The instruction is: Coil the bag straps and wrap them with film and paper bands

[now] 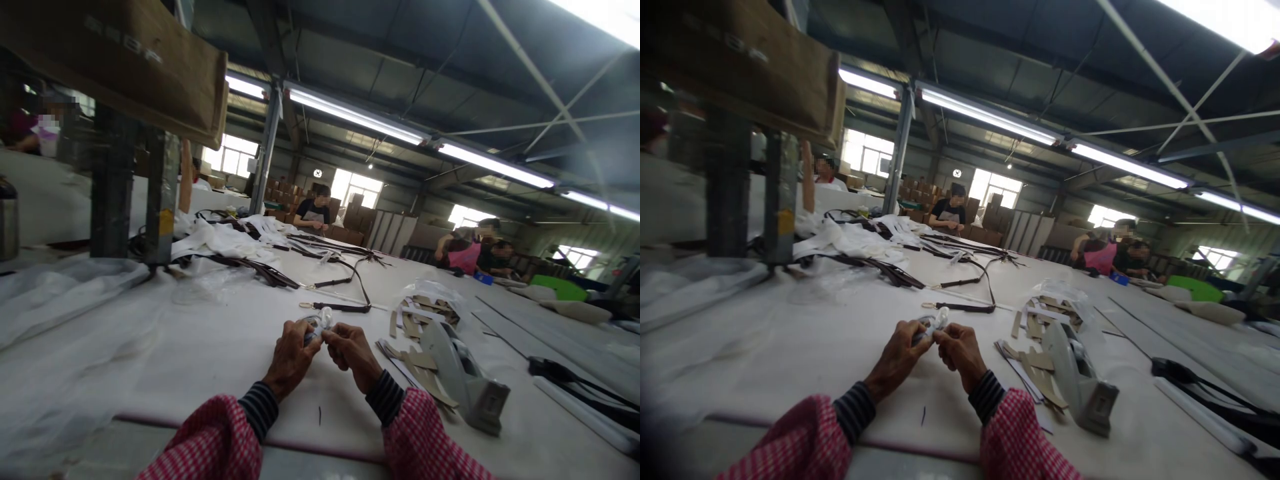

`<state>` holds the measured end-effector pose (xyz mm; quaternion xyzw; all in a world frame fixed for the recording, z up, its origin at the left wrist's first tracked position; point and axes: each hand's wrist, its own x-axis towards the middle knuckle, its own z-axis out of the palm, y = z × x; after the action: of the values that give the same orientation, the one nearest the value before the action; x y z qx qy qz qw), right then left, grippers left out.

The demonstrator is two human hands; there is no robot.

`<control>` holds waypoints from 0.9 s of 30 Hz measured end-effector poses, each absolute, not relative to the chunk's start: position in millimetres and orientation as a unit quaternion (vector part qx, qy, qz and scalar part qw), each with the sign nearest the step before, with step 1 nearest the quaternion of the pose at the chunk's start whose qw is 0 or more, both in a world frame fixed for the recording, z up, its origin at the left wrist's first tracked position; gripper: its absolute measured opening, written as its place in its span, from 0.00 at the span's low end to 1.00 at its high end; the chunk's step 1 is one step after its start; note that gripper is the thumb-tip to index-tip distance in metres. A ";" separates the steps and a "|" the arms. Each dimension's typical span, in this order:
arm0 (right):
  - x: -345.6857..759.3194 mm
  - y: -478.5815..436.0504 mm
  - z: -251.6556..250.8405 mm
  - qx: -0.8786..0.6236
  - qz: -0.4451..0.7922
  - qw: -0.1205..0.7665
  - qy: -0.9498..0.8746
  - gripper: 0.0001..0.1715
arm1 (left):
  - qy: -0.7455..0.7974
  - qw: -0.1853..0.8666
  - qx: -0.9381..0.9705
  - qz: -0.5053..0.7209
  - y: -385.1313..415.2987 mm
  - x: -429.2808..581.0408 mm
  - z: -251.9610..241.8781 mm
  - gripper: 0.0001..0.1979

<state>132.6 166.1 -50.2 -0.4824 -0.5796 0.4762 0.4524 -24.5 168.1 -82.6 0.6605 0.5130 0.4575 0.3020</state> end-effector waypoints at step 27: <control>125.5 179.6 -87.2 -0.363 0.512 0.508 -0.591 0.31 | 0.352 0.551 0.544 0.526 163.8 -26.7 -77.9 0.21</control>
<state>125.5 179.6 -87.2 -0.3625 -0.5908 0.5116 0.5077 -26.7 163.8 -77.9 0.5439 0.3522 0.5260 0.5510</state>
